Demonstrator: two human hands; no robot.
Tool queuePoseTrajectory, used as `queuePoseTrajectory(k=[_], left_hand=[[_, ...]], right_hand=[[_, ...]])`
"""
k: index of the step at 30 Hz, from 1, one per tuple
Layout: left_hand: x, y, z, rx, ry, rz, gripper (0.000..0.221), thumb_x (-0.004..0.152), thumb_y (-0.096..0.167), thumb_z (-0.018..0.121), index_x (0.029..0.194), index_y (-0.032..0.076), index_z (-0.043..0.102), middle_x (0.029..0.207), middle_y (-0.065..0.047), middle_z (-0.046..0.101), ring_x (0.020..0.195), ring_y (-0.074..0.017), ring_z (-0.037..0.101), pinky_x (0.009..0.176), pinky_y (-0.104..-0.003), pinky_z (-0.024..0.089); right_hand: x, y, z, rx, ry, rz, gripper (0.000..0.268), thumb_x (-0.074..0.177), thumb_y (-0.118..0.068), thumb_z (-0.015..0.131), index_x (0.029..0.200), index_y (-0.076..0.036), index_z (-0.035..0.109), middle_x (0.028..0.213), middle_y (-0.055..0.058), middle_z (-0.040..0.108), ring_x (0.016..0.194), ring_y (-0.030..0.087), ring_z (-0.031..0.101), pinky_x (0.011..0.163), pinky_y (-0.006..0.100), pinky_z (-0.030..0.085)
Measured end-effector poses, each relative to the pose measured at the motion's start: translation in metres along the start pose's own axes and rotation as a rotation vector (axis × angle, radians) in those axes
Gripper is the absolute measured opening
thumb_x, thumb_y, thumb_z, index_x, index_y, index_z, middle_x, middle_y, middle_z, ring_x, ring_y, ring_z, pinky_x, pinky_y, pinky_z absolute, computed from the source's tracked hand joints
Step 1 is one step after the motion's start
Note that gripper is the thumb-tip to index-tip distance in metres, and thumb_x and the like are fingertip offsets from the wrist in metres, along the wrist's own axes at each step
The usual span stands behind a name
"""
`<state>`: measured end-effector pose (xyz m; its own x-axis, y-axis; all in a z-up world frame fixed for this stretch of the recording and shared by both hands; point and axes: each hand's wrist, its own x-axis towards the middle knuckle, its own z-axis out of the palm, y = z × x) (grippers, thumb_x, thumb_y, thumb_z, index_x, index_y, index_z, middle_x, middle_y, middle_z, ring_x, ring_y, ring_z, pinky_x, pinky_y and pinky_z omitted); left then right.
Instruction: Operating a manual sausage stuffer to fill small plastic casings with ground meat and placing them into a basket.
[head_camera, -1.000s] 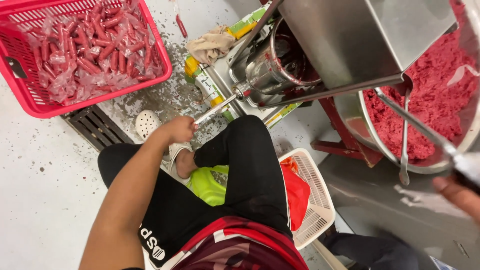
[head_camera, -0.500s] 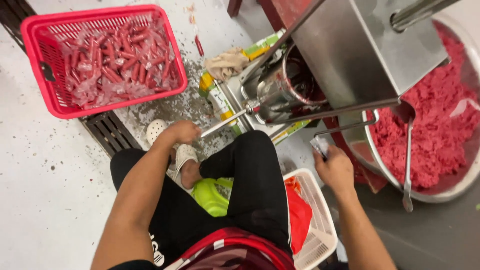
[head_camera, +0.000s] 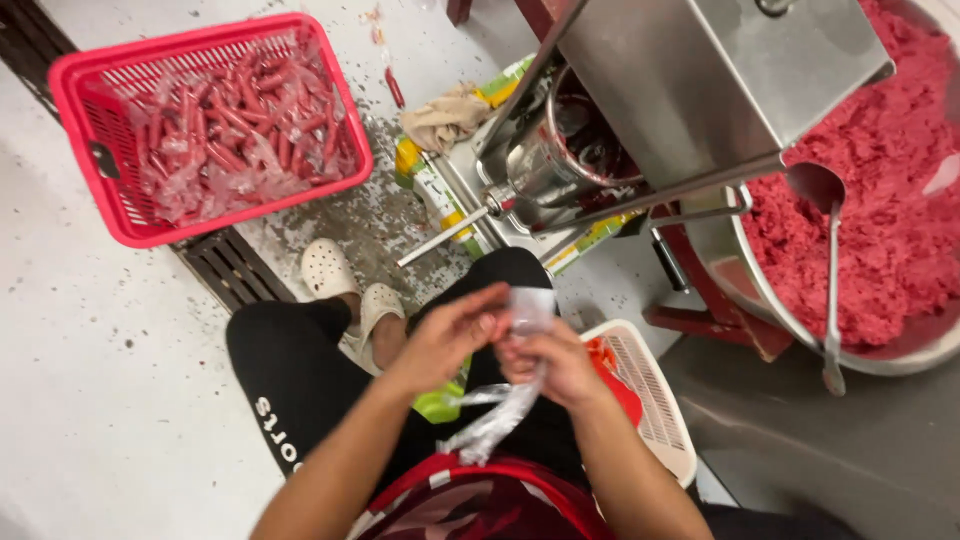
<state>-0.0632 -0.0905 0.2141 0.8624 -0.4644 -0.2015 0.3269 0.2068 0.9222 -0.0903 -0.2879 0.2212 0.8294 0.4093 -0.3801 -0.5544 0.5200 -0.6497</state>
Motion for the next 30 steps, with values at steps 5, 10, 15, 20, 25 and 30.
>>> queuePoseTrajectory(k=[5, 10, 15, 20, 25, 30], left_hand=[[-0.012, -0.002, 0.039, -0.138, 0.217, 0.207, 0.049, 0.102, 0.018, 0.061, 0.148, 0.002, 0.056, 0.141, -0.021, 0.064, 0.133, -0.0252, 0.057, 0.110, -0.040, 0.046], [-0.018, 0.007, 0.034, 0.017, 0.285, 0.314, 0.043, 0.099, 0.013, 0.066, 0.141, 0.006, 0.062, 0.139, -0.019, 0.066, 0.130, -0.0298, 0.061, 0.108, -0.043, 0.049], [-0.022, 0.018, 0.028, 0.078, 0.323, 0.350, 0.031, 0.105, 0.015, 0.056, 0.130, 0.005, 0.070, 0.134, -0.021, 0.069, 0.117, -0.0346, 0.070, 0.100, -0.048, 0.054], [-0.028, 0.018, 0.017, -0.124, 0.393, 0.363, 0.039, 0.108, 0.023, 0.050, 0.139, 0.002, 0.062, 0.125, -0.023, 0.073, 0.108, -0.0282, 0.072, 0.101, -0.044, 0.055], [-0.042, 0.014, 0.023, -0.363, 0.278, 0.307, 0.046, 0.108, 0.021, 0.046, 0.144, -0.006, 0.054, 0.131, -0.031, 0.068, 0.120, -0.0315, 0.068, 0.101, -0.038, 0.054], [-0.034, 0.005, -0.012, -0.405, 0.521, 0.232, 0.032, 0.105, 0.017, 0.053, 0.116, -0.008, 0.070, 0.105, -0.031, 0.077, 0.104, -0.0388, 0.076, 0.099, -0.047, 0.055]], right_hand=[[0.000, 0.025, -0.007, -0.085, 0.070, 0.062, 0.006, 0.088, 0.004, 0.058, 0.090, 0.009, 0.057, 0.064, 0.016, 0.045, 0.047, 0.012, 0.030, 0.034, 0.027, 0.028], [-0.003, 0.035, -0.004, 0.040, 0.027, 0.131, 0.011, 0.091, 0.001, 0.058, 0.088, 0.011, 0.055, 0.062, 0.015, 0.042, 0.045, 0.011, 0.029, 0.033, 0.027, 0.028], [-0.008, 0.040, 0.000, 0.060, -0.032, 0.163, 0.013, 0.095, -0.002, 0.059, 0.094, 0.012, 0.057, 0.063, 0.016, 0.043, 0.044, 0.008, 0.030, 0.033, 0.028, 0.030], [-0.013, 0.034, 0.019, -0.012, -0.080, 0.207, 0.032, 0.106, -0.018, 0.054, 0.098, 0.013, 0.061, 0.061, 0.016, 0.048, 0.044, 0.007, 0.035, 0.036, 0.025, 0.036], [-0.011, 0.039, 0.023, -0.016, -0.076, 0.237, 0.035, 0.107, -0.021, 0.054, 0.097, 0.011, 0.062, 0.058, 0.016, 0.046, 0.041, 0.009, 0.034, 0.033, 0.027, 0.036], [-0.022, 0.046, 0.013, -0.148, -0.110, 0.277, 0.036, 0.106, -0.025, 0.059, 0.096, 0.009, 0.064, 0.057, 0.013, 0.048, 0.042, 0.008, 0.034, 0.034, 0.025, 0.036]])
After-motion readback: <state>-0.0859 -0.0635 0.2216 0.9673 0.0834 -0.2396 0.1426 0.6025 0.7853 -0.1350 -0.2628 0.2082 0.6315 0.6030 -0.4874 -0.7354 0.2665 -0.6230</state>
